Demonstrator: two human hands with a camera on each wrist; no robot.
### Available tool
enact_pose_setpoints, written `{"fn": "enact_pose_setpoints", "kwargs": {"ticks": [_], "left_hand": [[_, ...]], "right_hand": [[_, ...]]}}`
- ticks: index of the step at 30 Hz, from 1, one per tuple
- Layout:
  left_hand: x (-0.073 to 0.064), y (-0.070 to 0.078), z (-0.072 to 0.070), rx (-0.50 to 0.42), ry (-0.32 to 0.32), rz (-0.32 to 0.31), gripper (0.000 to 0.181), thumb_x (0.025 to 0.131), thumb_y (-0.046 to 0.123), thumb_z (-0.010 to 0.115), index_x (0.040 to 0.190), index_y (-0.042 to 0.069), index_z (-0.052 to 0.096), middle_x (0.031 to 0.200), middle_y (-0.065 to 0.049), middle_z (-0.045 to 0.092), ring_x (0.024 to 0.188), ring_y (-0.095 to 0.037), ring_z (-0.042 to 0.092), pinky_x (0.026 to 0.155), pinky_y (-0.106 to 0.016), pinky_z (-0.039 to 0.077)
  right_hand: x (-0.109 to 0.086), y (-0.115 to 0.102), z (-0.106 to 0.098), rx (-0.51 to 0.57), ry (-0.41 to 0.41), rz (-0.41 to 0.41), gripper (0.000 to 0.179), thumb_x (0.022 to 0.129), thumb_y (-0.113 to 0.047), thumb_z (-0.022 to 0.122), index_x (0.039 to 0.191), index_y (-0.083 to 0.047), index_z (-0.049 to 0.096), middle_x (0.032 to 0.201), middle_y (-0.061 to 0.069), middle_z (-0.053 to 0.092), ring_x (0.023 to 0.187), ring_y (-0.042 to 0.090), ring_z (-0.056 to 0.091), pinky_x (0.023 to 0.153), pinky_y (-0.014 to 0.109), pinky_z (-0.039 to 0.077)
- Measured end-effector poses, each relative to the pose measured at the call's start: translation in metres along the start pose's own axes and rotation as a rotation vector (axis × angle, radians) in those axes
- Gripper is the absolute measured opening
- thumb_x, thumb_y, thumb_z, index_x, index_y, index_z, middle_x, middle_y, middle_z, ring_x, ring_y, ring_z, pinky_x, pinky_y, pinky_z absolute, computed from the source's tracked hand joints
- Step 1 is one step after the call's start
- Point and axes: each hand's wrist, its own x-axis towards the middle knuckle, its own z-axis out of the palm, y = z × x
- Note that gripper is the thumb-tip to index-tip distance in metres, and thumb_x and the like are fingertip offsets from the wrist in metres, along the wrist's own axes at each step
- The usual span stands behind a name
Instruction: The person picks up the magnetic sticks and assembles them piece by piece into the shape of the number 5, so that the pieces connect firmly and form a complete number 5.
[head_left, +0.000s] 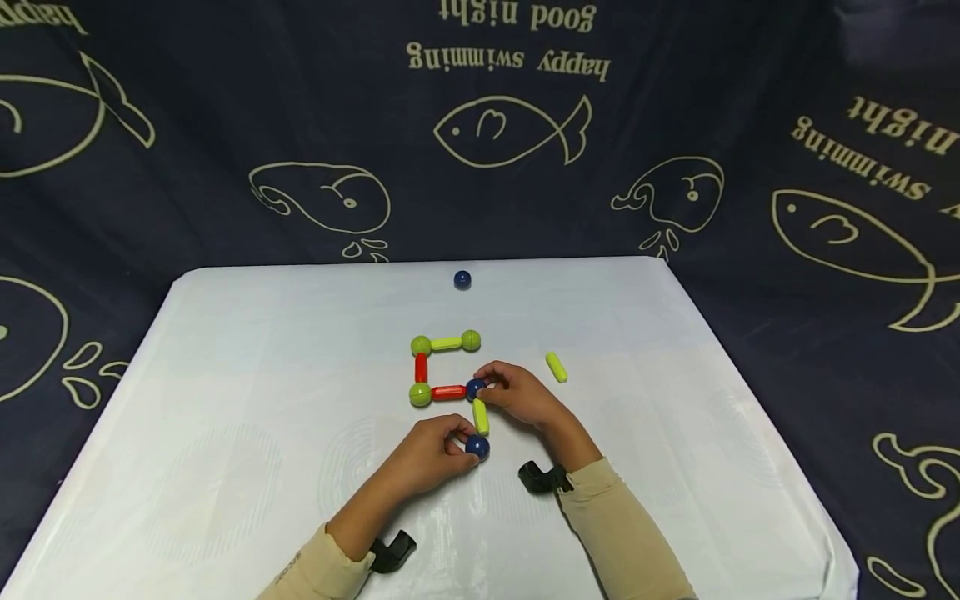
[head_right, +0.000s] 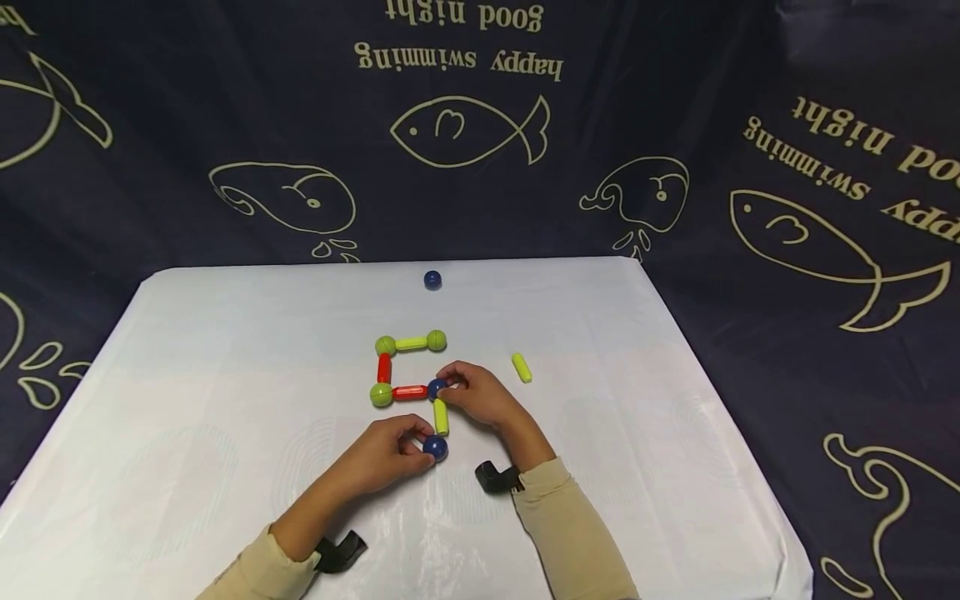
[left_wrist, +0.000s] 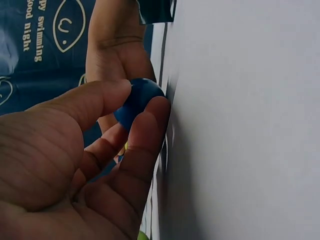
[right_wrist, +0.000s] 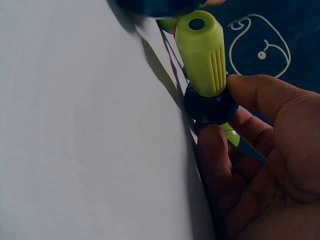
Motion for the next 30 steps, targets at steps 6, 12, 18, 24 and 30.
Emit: {"fn": "enact_pose_setpoints", "kwargs": {"ticks": [6, 12, 18, 24, 30], "left_hand": [[0.0, 0.0, 0.001, -0.006, 0.013, -0.007, 0.023, 0.084, 0.012, 0.079, 0.103, 0.009, 0.068, 0.084, 0.005, 0.067, 0.072, -0.006, 0.063, 0.065, -0.024, 0.051], [0.001, 0.001, 0.002, -0.009, 0.013, -0.013, 0.023, 0.084, 0.014, 0.079, 0.103, 0.009, 0.068, 0.094, 0.0, 0.068, 0.073, -0.005, 0.064, 0.065, -0.025, 0.051], [0.001, 0.001, 0.002, -0.006, 0.012, -0.016, 0.023, 0.083, 0.015, 0.079, 0.103, 0.01, 0.068, 0.098, -0.002, 0.067, 0.073, -0.006, 0.064, 0.065, -0.025, 0.051], [0.001, 0.0, -0.001, 0.025, 0.065, 0.002, 0.02, 0.085, 0.015, 0.078, 0.102, 0.009, 0.069, 0.094, 0.001, 0.067, 0.071, -0.007, 0.06, 0.063, -0.025, 0.049], [0.0, -0.007, -0.023, -0.012, 0.257, -0.028, 0.014, 0.087, 0.012, 0.076, 0.099, 0.007, 0.07, 0.082, 0.004, 0.066, 0.069, -0.011, 0.058, 0.06, -0.026, 0.049]], "right_hand": [[0.0, 0.0, 0.0, 0.009, 0.001, 0.0, 0.027, 0.094, -0.011, 0.067, 0.12, -0.004, 0.066, 0.103, 0.007, 0.066, 0.08, 0.017, 0.054, 0.075, 0.033, 0.043], [-0.003, -0.008, -0.001, 0.001, -0.019, 0.0, 0.027, 0.094, -0.005, 0.064, 0.12, 0.002, 0.063, 0.104, 0.012, 0.065, 0.082, 0.02, 0.054, 0.075, 0.033, 0.044], [-0.015, -0.037, -0.006, 0.001, -0.031, -0.012, 0.026, 0.094, -0.003, 0.064, 0.118, 0.006, 0.063, 0.101, 0.013, 0.064, 0.081, 0.02, 0.054, 0.075, 0.032, 0.044], [-0.005, -0.011, -0.002, 0.007, -0.017, -0.007, 0.026, 0.094, -0.009, 0.066, 0.119, -0.002, 0.065, 0.103, 0.009, 0.065, 0.081, 0.018, 0.054, 0.075, 0.033, 0.044], [-0.001, -0.001, -0.001, -0.018, -0.002, 0.015, 0.024, 0.093, -0.012, 0.068, 0.117, -0.009, 0.067, 0.101, 0.004, 0.065, 0.082, 0.018, 0.055, 0.076, 0.034, 0.044]]}}
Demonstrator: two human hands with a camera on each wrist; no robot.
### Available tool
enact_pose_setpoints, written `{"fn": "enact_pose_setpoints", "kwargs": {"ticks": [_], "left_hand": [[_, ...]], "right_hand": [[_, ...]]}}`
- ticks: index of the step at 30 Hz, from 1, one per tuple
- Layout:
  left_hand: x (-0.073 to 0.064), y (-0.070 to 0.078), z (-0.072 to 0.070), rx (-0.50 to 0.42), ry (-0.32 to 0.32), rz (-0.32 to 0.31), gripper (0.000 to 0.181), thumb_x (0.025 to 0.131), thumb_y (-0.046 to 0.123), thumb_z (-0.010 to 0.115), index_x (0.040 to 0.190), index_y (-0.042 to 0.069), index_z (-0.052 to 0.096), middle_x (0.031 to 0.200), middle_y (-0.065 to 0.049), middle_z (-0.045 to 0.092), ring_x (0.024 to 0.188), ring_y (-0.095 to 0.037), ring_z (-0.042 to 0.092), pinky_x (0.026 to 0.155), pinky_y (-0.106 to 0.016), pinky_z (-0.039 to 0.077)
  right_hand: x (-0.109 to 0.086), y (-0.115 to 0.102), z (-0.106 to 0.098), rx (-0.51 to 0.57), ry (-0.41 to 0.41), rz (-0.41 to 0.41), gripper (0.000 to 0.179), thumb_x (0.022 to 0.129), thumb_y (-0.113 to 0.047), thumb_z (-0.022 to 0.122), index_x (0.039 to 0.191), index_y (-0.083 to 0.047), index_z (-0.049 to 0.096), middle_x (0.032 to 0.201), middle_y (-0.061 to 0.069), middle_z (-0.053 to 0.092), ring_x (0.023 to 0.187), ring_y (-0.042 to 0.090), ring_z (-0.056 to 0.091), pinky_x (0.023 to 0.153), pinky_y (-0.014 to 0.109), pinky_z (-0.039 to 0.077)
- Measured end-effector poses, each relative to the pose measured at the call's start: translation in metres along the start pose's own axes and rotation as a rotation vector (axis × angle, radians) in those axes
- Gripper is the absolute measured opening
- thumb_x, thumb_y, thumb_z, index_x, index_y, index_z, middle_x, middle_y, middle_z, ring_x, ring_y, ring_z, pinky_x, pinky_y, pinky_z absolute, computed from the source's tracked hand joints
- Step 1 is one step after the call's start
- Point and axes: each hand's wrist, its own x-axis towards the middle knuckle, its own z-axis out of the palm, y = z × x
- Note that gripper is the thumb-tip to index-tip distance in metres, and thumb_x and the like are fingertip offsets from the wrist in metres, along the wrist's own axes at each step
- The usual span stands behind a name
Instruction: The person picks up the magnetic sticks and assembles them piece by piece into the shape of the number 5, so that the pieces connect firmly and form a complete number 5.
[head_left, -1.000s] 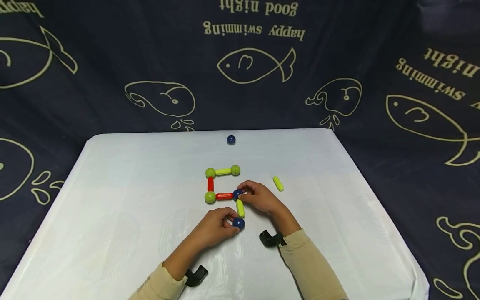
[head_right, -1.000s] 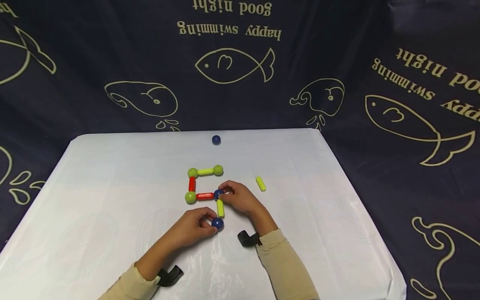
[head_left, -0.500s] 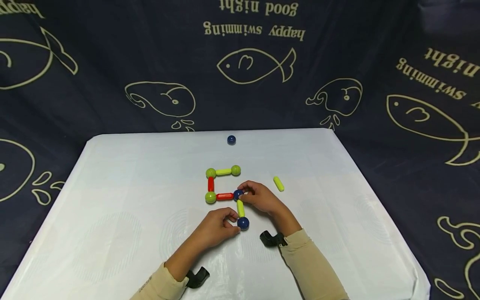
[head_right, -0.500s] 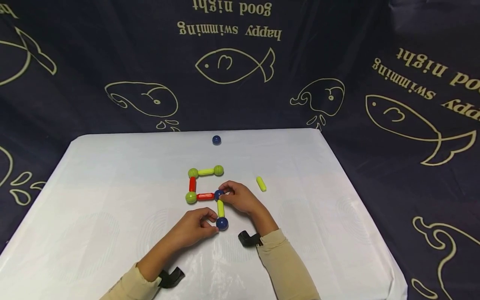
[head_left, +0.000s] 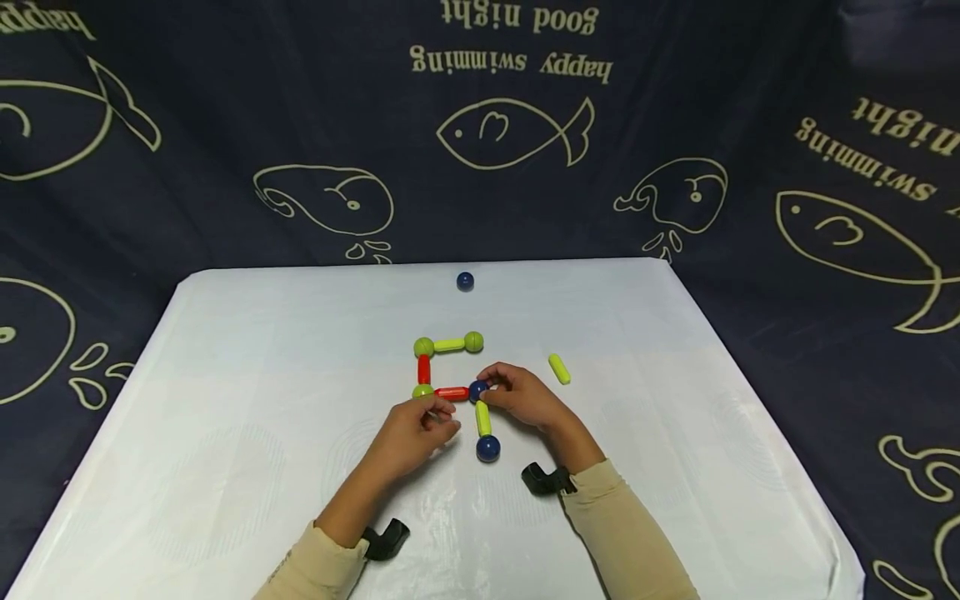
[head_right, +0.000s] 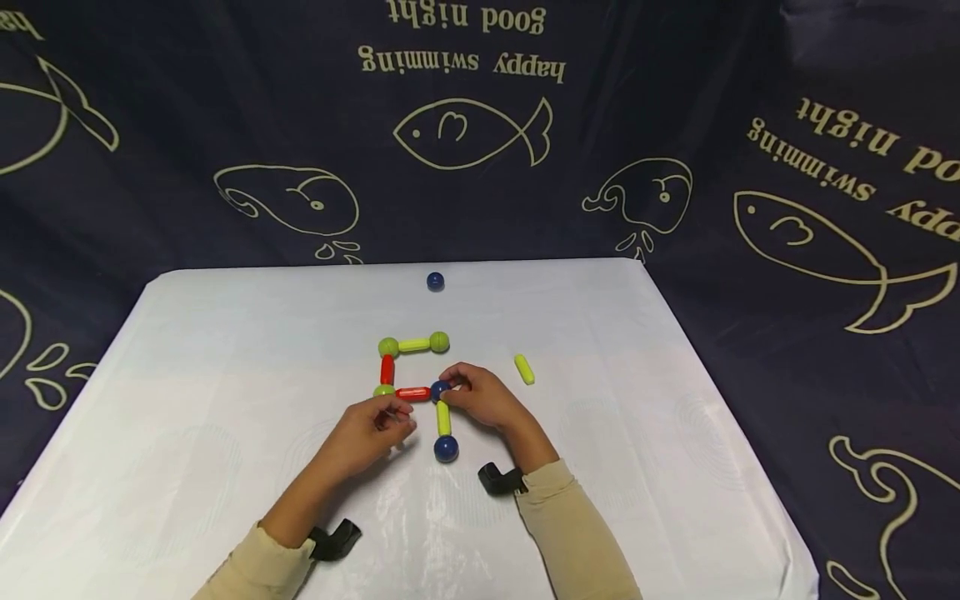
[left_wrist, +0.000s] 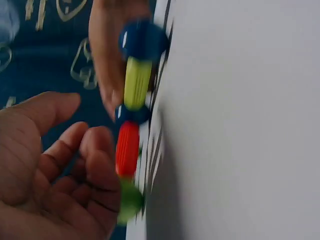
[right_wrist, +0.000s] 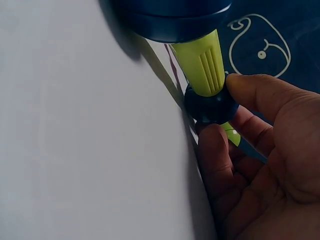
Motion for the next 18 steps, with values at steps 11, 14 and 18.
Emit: {"fn": "enact_pose_setpoints", "kwargs": {"ticks": [11, 14, 18], "left_hand": [[0.01, -0.035, -0.03, 0.114, 0.184, -0.053, 0.032, 0.088, 0.016, 0.077, 0.117, 0.006, 0.069, 0.103, -0.009, 0.067, 0.074, -0.015, 0.055, 0.066, -0.029, 0.045], [0.011, -0.036, -0.029, 0.124, 0.157, -0.063, 0.033, 0.089, 0.019, 0.076, 0.12, 0.008, 0.069, 0.102, -0.005, 0.069, 0.073, -0.013, 0.055, 0.065, -0.031, 0.044], [0.01, -0.036, -0.028, 0.127, 0.151, -0.089, 0.031, 0.091, 0.022, 0.074, 0.12, 0.011, 0.07, 0.098, -0.001, 0.07, 0.073, -0.013, 0.055, 0.066, -0.032, 0.044]], "right_hand": [[0.001, 0.002, 0.001, 0.004, -0.009, -0.002, 0.028, 0.094, -0.011, 0.068, 0.121, -0.005, 0.065, 0.104, 0.007, 0.064, 0.082, 0.019, 0.053, 0.074, 0.034, 0.043], [0.0, -0.001, 0.0, -0.002, -0.018, 0.0, 0.029, 0.094, -0.008, 0.066, 0.122, -0.002, 0.064, 0.105, 0.009, 0.064, 0.082, 0.021, 0.052, 0.074, 0.034, 0.043], [-0.002, -0.007, -0.001, -0.007, -0.032, 0.005, 0.029, 0.094, -0.004, 0.065, 0.122, 0.002, 0.062, 0.105, 0.013, 0.063, 0.082, 0.023, 0.052, 0.074, 0.034, 0.043]]}}
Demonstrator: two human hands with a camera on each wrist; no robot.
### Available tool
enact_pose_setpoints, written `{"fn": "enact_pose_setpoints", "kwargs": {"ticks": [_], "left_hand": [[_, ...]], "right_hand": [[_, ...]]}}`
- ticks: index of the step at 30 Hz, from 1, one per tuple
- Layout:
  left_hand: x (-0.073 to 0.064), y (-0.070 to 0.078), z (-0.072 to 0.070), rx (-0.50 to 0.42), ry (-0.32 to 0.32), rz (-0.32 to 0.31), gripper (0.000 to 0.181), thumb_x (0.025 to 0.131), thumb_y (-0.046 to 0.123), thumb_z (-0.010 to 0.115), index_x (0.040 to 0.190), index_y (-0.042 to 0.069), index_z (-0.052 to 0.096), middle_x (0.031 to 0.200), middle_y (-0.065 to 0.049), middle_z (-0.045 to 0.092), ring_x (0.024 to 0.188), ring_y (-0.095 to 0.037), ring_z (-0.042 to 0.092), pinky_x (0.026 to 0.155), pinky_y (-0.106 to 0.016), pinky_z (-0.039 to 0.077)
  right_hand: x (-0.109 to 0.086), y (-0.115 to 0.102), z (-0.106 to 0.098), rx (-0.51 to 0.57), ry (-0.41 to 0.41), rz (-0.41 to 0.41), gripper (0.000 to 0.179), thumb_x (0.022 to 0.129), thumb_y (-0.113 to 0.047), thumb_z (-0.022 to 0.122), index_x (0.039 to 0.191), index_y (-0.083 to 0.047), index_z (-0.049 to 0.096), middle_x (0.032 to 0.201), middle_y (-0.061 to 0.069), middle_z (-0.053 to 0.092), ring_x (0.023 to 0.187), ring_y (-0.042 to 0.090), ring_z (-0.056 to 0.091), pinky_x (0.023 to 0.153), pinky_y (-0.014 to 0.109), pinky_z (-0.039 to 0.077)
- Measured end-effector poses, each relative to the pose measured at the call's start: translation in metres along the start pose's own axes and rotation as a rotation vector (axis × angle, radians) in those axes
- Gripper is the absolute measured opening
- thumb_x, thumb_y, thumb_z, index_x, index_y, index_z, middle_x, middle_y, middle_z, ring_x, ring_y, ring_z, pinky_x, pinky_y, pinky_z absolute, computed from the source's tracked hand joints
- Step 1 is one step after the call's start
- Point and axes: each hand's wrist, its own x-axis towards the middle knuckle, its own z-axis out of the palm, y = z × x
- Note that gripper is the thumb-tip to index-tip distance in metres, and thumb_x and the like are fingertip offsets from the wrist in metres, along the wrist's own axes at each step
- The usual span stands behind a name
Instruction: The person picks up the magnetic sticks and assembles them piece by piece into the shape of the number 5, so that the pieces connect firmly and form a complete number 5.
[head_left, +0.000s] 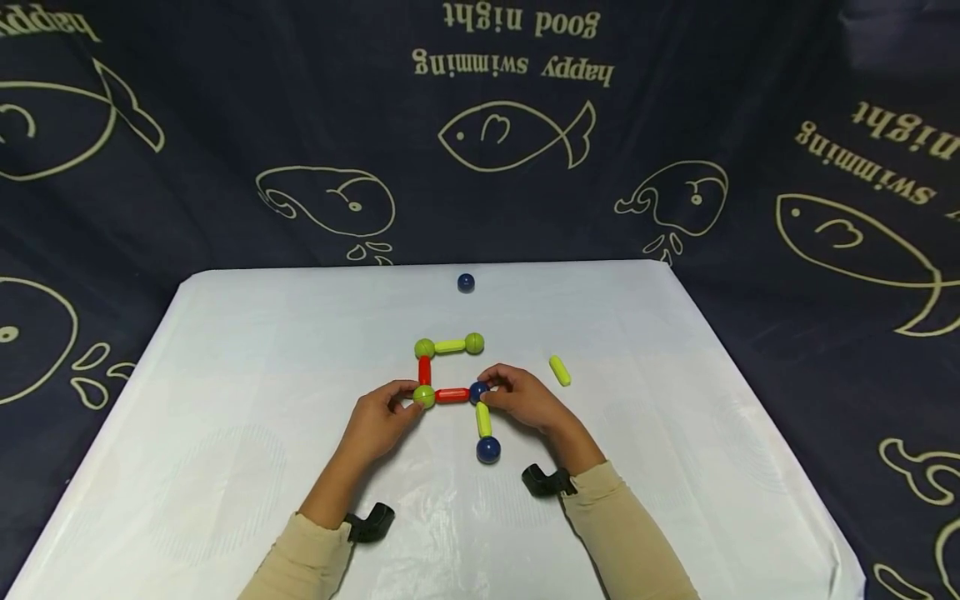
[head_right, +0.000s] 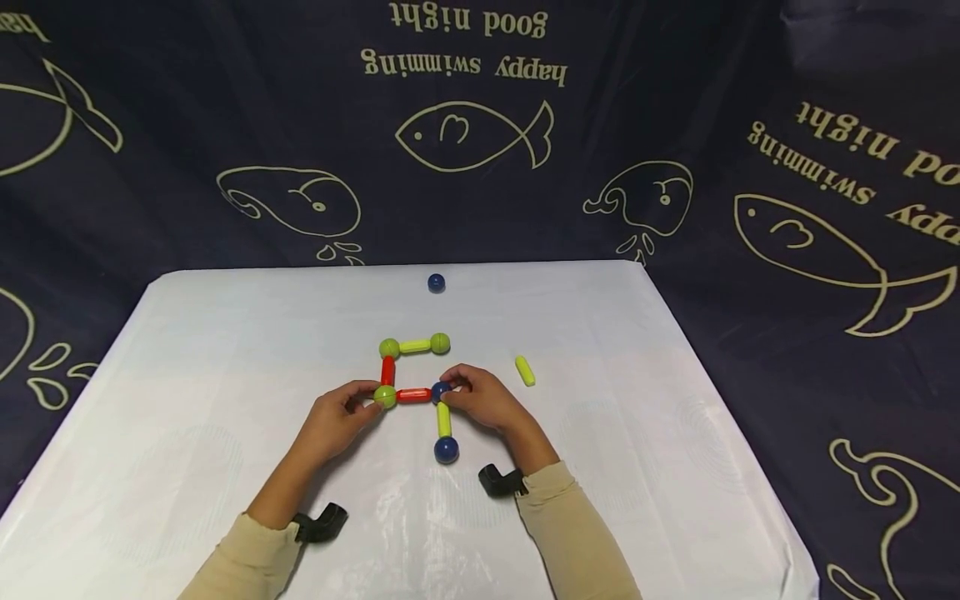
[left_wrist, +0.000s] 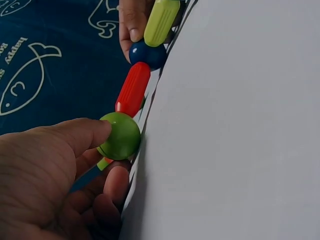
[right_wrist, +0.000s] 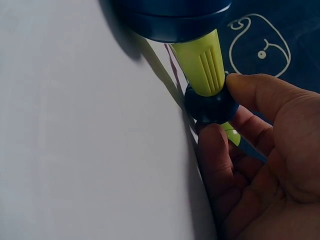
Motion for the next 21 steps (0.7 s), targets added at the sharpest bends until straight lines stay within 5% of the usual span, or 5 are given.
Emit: {"fn": "enact_pose_setpoints", "kwargs": {"ticks": [11, 21], "left_hand": [[0.0, 0.001, -0.001, -0.021, -0.01, -0.016, 0.03, 0.092, 0.022, 0.073, 0.12, 0.013, 0.07, 0.101, -0.002, 0.071, 0.075, -0.015, 0.055, 0.068, -0.033, 0.044], [-0.001, 0.003, -0.002, -0.029, -0.004, -0.021, 0.029, 0.091, 0.021, 0.073, 0.118, 0.012, 0.07, 0.097, -0.001, 0.07, 0.073, -0.015, 0.054, 0.067, -0.033, 0.043]], "right_hand": [[-0.002, 0.003, -0.014, -0.017, 0.033, -0.033, 0.028, 0.096, -0.01, 0.064, 0.123, -0.002, 0.062, 0.113, 0.011, 0.065, 0.086, 0.02, 0.061, 0.07, 0.033, 0.052], [-0.028, 0.007, -0.073, -0.227, 0.299, -0.022, 0.031, 0.099, -0.017, 0.063, 0.127, -0.003, 0.061, 0.116, 0.012, 0.064, 0.097, 0.029, 0.063, 0.075, 0.043, 0.051]]}}
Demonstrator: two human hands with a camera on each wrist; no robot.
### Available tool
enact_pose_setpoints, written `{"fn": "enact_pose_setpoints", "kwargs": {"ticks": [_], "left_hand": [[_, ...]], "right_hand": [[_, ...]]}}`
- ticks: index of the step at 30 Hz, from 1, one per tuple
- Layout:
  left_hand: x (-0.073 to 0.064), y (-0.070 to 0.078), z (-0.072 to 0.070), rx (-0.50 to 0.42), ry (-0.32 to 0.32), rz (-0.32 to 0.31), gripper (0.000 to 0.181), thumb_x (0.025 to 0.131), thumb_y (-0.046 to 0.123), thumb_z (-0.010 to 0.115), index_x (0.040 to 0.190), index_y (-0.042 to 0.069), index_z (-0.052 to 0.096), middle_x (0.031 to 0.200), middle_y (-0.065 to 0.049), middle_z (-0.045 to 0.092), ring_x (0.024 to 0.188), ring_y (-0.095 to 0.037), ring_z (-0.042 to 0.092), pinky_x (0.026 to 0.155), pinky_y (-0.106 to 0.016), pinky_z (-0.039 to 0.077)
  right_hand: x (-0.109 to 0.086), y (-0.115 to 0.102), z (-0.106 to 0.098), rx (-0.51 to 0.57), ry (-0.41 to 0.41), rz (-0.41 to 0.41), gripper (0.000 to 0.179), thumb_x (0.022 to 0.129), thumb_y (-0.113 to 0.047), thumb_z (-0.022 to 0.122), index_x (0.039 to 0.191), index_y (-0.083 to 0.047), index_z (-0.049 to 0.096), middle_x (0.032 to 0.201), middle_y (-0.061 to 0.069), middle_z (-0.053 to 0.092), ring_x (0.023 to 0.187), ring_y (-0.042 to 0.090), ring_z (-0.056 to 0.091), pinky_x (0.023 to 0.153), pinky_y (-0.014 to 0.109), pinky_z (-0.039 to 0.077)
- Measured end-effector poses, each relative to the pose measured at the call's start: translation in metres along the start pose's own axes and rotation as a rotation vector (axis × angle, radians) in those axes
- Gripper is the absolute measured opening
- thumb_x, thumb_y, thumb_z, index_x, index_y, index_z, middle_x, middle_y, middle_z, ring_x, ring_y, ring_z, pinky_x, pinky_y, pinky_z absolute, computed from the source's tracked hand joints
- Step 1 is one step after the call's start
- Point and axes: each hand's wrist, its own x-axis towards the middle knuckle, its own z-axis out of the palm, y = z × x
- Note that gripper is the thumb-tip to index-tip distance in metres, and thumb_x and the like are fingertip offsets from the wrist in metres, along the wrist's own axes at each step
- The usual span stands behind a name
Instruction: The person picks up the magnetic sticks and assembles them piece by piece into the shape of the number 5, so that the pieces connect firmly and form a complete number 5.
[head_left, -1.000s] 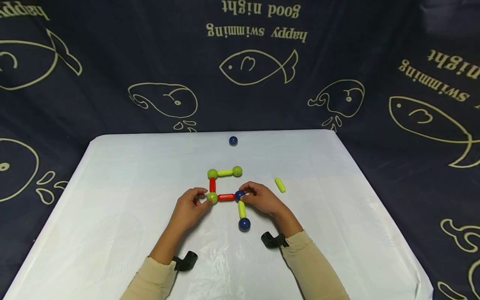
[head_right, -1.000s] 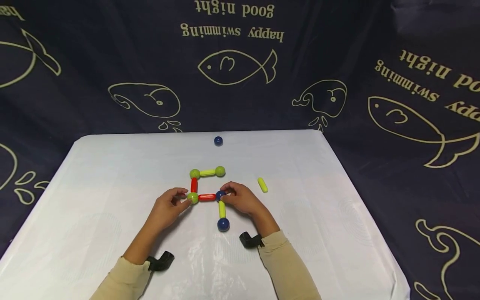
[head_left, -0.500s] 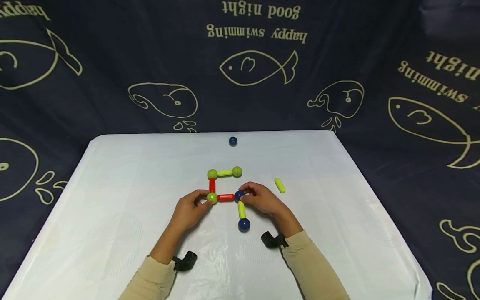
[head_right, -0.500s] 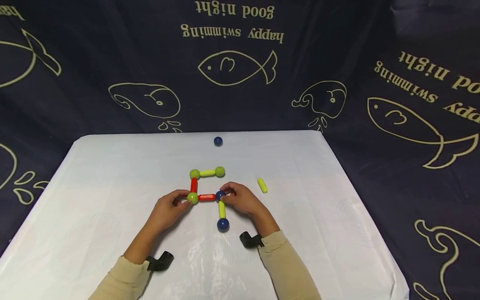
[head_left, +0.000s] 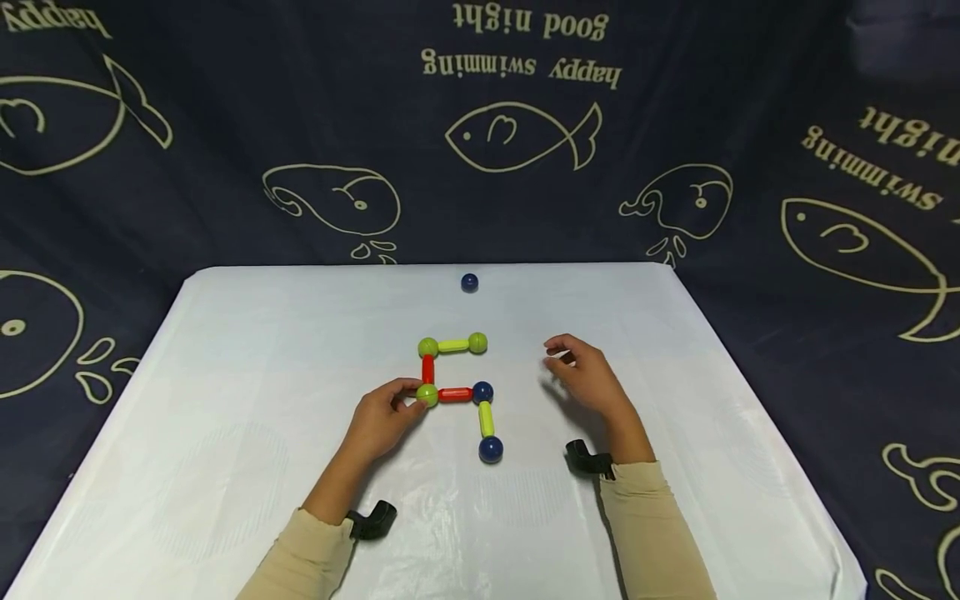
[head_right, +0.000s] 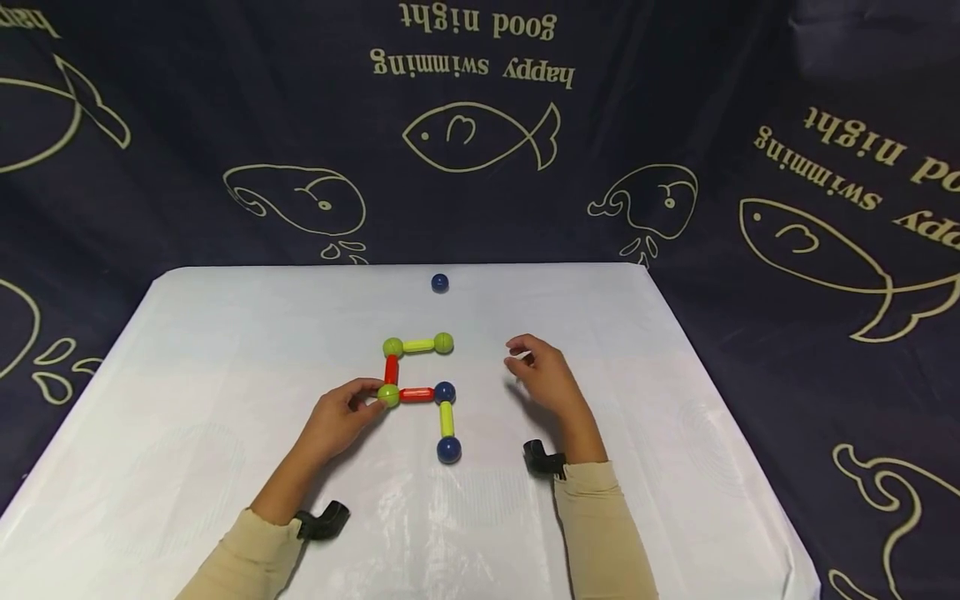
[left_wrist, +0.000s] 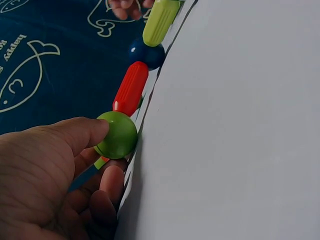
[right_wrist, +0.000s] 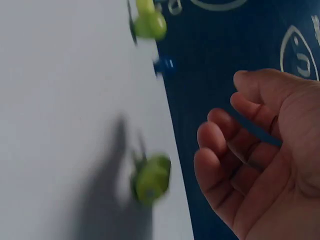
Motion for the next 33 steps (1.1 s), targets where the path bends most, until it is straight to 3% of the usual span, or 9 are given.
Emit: {"fn": "enact_pose_setpoints", "kwargs": {"ticks": [5, 10, 14, 20, 27, 33], "left_hand": [[0.001, 0.0, 0.002, 0.001, 0.001, 0.009, 0.028, 0.091, 0.02, 0.073, 0.118, 0.012, 0.071, 0.097, -0.001, 0.07, 0.072, -0.014, 0.054, 0.066, -0.033, 0.043], [0.001, 0.0, 0.002, -0.002, 0.001, 0.011, 0.028, 0.091, 0.02, 0.073, 0.118, 0.012, 0.071, 0.097, -0.001, 0.07, 0.073, -0.014, 0.054, 0.066, -0.033, 0.043], [0.001, -0.001, 0.002, 0.005, 0.001, 0.011, 0.028, 0.091, 0.02, 0.073, 0.118, 0.012, 0.071, 0.096, 0.0, 0.07, 0.072, -0.014, 0.054, 0.066, -0.033, 0.043], [0.001, -0.002, 0.002, 0.012, 0.002, 0.01, 0.029, 0.091, 0.02, 0.074, 0.118, 0.012, 0.071, 0.096, 0.0, 0.069, 0.072, -0.014, 0.053, 0.066, -0.033, 0.042], [0.001, -0.003, 0.002, 0.015, 0.001, 0.002, 0.029, 0.09, 0.02, 0.074, 0.118, 0.012, 0.071, 0.097, 0.0, 0.07, 0.073, -0.014, 0.054, 0.067, -0.033, 0.043], [0.001, -0.003, 0.001, 0.014, 0.001, 0.001, 0.029, 0.091, 0.02, 0.074, 0.118, 0.013, 0.071, 0.097, 0.0, 0.069, 0.073, -0.014, 0.054, 0.066, -0.033, 0.043]], "right_hand": [[-0.005, 0.016, -0.017, -0.092, 0.051, 0.072, 0.032, 0.099, -0.017, 0.062, 0.127, -0.002, 0.06, 0.117, 0.015, 0.063, 0.101, 0.033, 0.061, 0.079, 0.046, 0.049], [-0.005, 0.029, -0.019, -0.133, -0.017, 0.115, 0.038, 0.098, -0.016, 0.063, 0.131, 0.001, 0.055, 0.114, 0.018, 0.062, 0.103, 0.035, 0.062, 0.084, 0.049, 0.048], [-0.004, 0.034, -0.014, -0.162, -0.073, 0.114, 0.042, 0.097, -0.014, 0.064, 0.134, 0.002, 0.052, 0.111, 0.018, 0.062, 0.101, 0.033, 0.06, 0.088, 0.051, 0.045], [-0.003, 0.033, -0.008, -0.189, -0.109, 0.112, 0.038, 0.095, -0.012, 0.066, 0.129, 0.001, 0.055, 0.107, 0.016, 0.06, 0.093, 0.03, 0.056, 0.083, 0.05, 0.045], [-0.002, 0.028, -0.006, -0.192, -0.145, 0.102, 0.032, 0.095, -0.007, 0.064, 0.126, 0.0, 0.057, 0.112, 0.018, 0.062, 0.102, 0.033, 0.059, 0.087, 0.05, 0.046], [-0.002, 0.019, -0.004, -0.152, -0.187, 0.057, 0.028, 0.095, -0.006, 0.062, 0.123, -0.003, 0.06, 0.108, 0.015, 0.064, 0.094, 0.027, 0.061, 0.078, 0.042, 0.05]]}}
